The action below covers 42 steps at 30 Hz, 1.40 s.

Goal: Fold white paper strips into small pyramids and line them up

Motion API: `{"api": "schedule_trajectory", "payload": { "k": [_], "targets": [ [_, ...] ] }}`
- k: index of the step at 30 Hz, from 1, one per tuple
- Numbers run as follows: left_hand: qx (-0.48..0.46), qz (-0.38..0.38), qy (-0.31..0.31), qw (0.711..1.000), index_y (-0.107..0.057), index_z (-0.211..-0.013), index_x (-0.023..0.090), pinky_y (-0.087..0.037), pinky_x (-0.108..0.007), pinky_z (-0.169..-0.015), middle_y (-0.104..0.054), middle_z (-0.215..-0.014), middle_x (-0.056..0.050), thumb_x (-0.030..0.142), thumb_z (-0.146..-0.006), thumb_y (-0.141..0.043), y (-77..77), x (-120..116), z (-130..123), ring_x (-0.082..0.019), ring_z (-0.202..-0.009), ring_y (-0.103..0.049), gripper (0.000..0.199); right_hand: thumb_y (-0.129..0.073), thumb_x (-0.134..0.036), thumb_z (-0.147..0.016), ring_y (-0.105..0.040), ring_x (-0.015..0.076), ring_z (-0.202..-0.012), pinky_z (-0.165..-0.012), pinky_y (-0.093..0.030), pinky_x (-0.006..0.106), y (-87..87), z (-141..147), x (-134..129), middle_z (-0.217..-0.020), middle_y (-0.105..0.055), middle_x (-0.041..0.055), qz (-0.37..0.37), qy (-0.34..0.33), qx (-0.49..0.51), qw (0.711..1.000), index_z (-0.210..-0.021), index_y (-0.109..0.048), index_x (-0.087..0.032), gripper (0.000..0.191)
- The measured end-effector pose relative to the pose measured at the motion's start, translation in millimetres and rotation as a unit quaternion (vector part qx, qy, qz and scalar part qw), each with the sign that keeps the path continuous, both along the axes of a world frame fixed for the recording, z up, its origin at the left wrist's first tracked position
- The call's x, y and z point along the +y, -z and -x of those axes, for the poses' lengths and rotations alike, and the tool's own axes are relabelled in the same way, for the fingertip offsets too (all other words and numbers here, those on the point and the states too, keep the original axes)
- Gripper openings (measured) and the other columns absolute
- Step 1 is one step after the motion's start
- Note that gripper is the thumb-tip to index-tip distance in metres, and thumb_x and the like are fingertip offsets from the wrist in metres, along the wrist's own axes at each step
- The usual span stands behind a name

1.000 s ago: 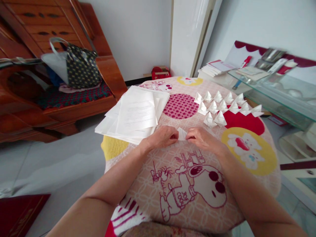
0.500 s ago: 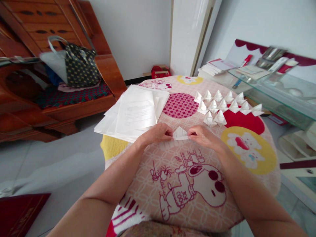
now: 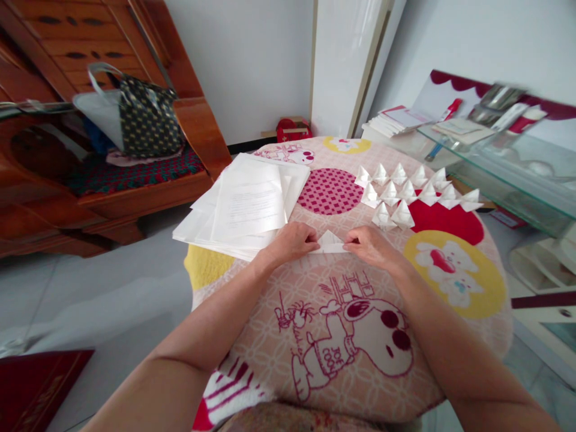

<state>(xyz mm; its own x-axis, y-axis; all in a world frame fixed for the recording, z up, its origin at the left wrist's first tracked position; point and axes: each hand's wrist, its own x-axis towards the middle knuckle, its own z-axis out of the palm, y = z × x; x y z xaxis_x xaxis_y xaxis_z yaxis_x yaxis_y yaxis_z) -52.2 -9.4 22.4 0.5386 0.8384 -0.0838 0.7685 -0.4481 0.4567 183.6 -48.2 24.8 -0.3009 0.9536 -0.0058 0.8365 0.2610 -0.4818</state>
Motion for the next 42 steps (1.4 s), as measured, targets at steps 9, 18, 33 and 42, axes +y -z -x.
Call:
{"api": "schedule_trajectory", "payload": {
  "k": [9, 18, 33, 42],
  "targets": [
    [-0.003, 0.001, -0.008, 1.000, -0.072, -0.074, 0.017, -0.035, -0.026, -0.062, -0.070, -0.073, -0.001, 0.029, -0.083, -0.070, 3.0, 1, 0, -0.013, -0.067, -0.057, 0.015, -0.069, -0.016, -0.085, -0.060, 0.0153, -0.063, -0.059, -0.036, 0.027, -6.1, 7, -2, -0.066, -0.070, 0.0052, 0.009, 0.039, -0.019, 0.999, -0.066, -0.071, -0.015, 0.019],
    [-0.013, 0.014, 0.002, 1.000, -0.071, -0.071, 0.016, -0.035, -0.025, -0.062, -0.068, -0.067, -0.001, 0.027, -0.079, -0.071, 3.3, 6, 4, -0.012, -0.063, -0.054, 0.014, -0.069, -0.014, -0.084, -0.059, 0.0145, -0.063, -0.059, -0.035, 0.027, -5.6, 9, -2, -0.065, -0.069, 0.0042, 0.013, 0.048, -0.027, 0.998, -0.066, -0.072, -0.014, 0.018],
    [0.006, 0.024, 0.002, 1.000, -0.069, -0.068, 0.016, -0.032, -0.026, -0.061, -0.063, -0.065, 0.001, 0.024, -0.082, -0.071, -1.1, 4, 1, -0.011, -0.061, -0.051, 0.016, -0.069, -0.013, -0.082, -0.059, 0.0145, -0.064, -0.059, -0.035, 0.027, -8.1, 11, -3, -0.065, -0.069, 0.0046, 0.012, 0.052, -0.022, 0.998, -0.065, -0.072, -0.014, 0.017],
    [0.020, 0.006, 0.007, 1.000, -0.069, -0.070, 0.016, -0.034, -0.025, -0.061, -0.064, -0.067, 0.000, 0.026, -0.082, -0.069, 0.9, 3, 0, -0.012, -0.062, -0.052, 0.016, -0.068, -0.013, -0.080, -0.058, 0.0145, -0.063, -0.058, -0.035, 0.026, -3.3, 10, 0, -0.064, -0.069, 0.0039, 0.011, 0.055, -0.018, 0.998, -0.065, -0.072, -0.015, 0.015]
  ]
}}
